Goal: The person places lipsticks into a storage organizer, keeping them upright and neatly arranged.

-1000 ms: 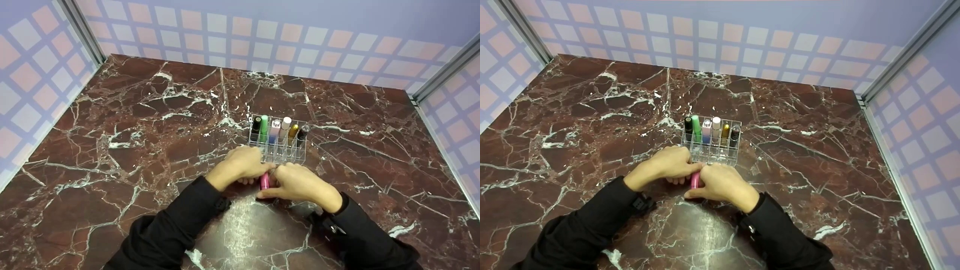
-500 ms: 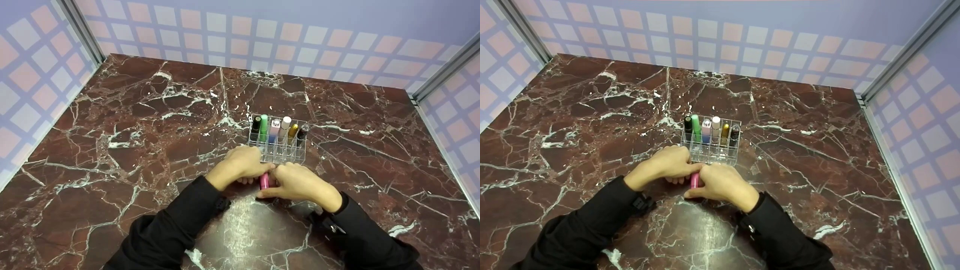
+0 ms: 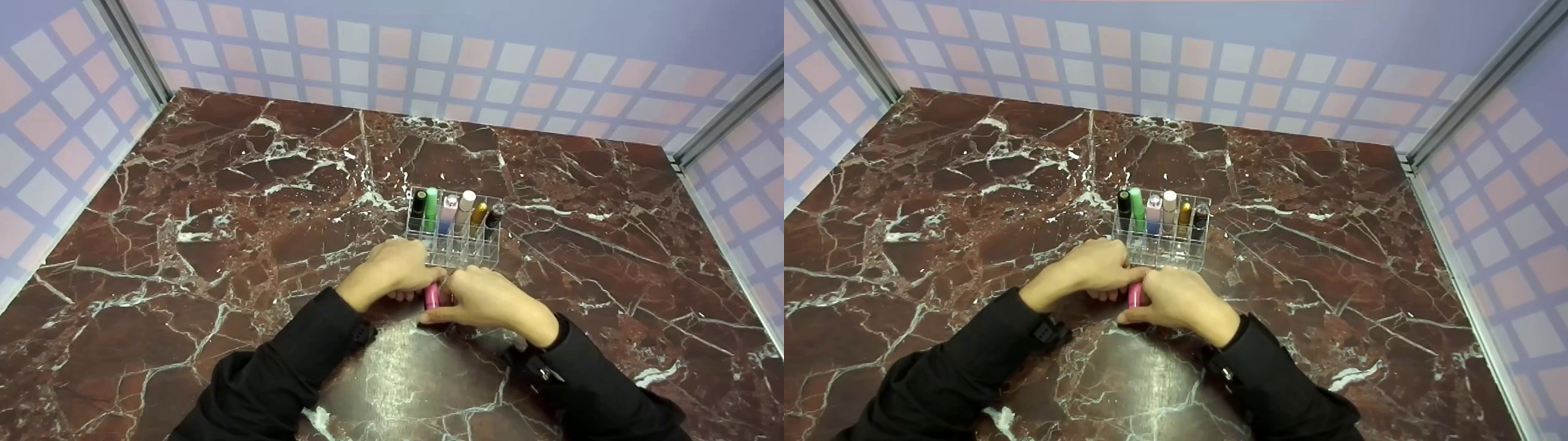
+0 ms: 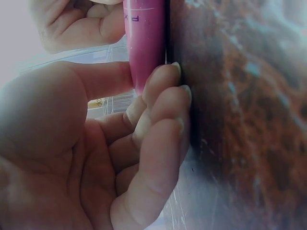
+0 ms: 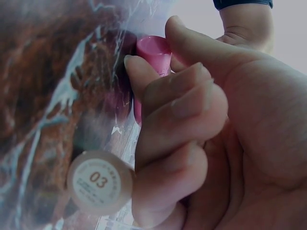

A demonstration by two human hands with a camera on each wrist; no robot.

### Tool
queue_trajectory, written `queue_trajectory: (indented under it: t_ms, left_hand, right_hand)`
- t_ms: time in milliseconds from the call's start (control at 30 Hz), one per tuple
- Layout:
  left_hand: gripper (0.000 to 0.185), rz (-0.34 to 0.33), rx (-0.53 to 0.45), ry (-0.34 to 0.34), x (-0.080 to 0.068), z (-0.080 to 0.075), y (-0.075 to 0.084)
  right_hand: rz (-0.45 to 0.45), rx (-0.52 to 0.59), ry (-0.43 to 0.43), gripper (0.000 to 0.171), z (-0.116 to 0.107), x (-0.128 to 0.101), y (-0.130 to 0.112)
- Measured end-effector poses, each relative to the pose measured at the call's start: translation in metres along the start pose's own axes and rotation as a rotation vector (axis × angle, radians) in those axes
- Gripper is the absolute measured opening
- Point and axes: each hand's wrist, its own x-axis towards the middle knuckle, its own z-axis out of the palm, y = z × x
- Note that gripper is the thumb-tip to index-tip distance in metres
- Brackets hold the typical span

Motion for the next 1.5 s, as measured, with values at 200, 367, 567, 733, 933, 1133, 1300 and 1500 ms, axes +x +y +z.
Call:
queue_trajectory:
  t_ms: [200,367,567,733,933,1133,1300,1500]
  left_hand:
    - [0.075,0.001,-0.009,-0.003,-0.0011,-0.0003,0.0007]
    - [0.060,-0.004,-0.057,-0.001,-0.0026,-0.0003,0.0009]
    - [0.034,-0.008,-0.087,-0.001,-0.0034,-0.0005,0.0011]
    - [0.044,0.000,-0.095,0.002,-0.0027,-0.0004,0.0005]
    - [0.031,0.000,-0.102,0.008,-0.0027,-0.0006,0.0000]
    - [0.039,0.009,-0.095,-0.005,-0.0018,-0.0021,-0.0005]
    - [0.045,0.019,-0.093,-0.009,-0.0011,-0.0023,-0.0014]
    - [0.045,0.050,-0.104,0.010,-0.0017,-0.0044,-0.0027]
  right_hand:
    - [0.001,0.000,-0.001,0.049,-0.0001,-0.0002,-0.0001]
    - [0.000,0.002,0.003,0.050,0.0002,-0.0001,-0.0003]
    - [-0.010,-0.008,0.012,0.051,0.0003,0.0002,-0.0005]
    - [-0.019,-0.001,0.011,0.049,0.0003,0.0004,-0.0002]
    - [-0.027,0.016,0.012,0.048,-0.0001,0.0005,0.0001]
    - [-0.028,0.008,0.030,0.047,-0.0007,0.0005,0.0006]
    - [-0.027,0.014,0.031,0.048,-0.0019,-0.0002,-0.0001]
    - [-0.026,0.030,0.040,0.046,-0.0052,-0.0010,-0.0017]
